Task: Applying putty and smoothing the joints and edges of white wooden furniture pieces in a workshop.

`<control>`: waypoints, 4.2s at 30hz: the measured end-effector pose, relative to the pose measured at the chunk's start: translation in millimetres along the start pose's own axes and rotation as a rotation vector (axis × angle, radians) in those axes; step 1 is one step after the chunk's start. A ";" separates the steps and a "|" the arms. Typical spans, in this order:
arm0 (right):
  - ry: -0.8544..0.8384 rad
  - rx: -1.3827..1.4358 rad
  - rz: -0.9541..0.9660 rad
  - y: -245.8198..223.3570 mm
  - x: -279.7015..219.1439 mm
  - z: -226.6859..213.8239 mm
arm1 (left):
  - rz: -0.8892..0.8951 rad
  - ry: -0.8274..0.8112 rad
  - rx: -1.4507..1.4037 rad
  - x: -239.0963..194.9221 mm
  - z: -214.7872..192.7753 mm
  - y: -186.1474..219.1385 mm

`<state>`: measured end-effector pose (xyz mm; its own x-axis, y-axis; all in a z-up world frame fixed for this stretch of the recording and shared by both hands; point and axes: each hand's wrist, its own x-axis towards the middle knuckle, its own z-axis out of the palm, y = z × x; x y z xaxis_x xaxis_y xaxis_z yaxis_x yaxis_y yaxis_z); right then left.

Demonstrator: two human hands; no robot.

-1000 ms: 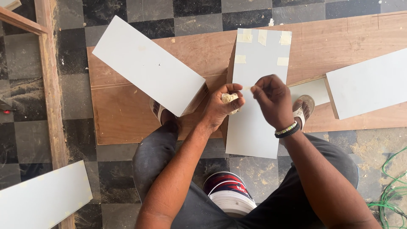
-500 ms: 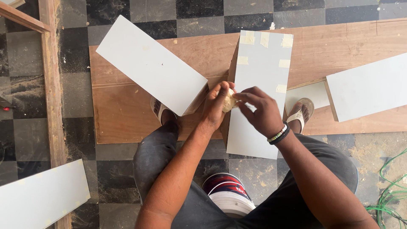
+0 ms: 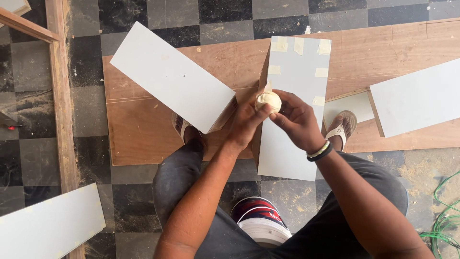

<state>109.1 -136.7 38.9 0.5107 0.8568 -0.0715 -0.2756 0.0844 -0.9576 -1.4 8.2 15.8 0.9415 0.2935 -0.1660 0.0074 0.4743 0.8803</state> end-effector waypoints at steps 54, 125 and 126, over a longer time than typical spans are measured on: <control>0.265 -1.144 0.328 1.5 -17.3 -86.5 | -0.261 0.154 0.143 -0.2 6.9 -19.4; 0.793 -0.201 -0.077 25.1 6.3 -42.2 | -0.114 0.092 0.129 -22.3 4.4 -6.8; 0.567 -0.327 -0.115 26.6 2.1 -23.4 | -0.120 0.084 0.123 -23.2 4.2 -4.1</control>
<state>121.9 -144.6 6.8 0.8962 0.4434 -0.0140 0.0221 -0.0761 -0.9969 -21.8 -4.1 17.9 0.8999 0.3120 -0.3047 0.1635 0.4064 0.8989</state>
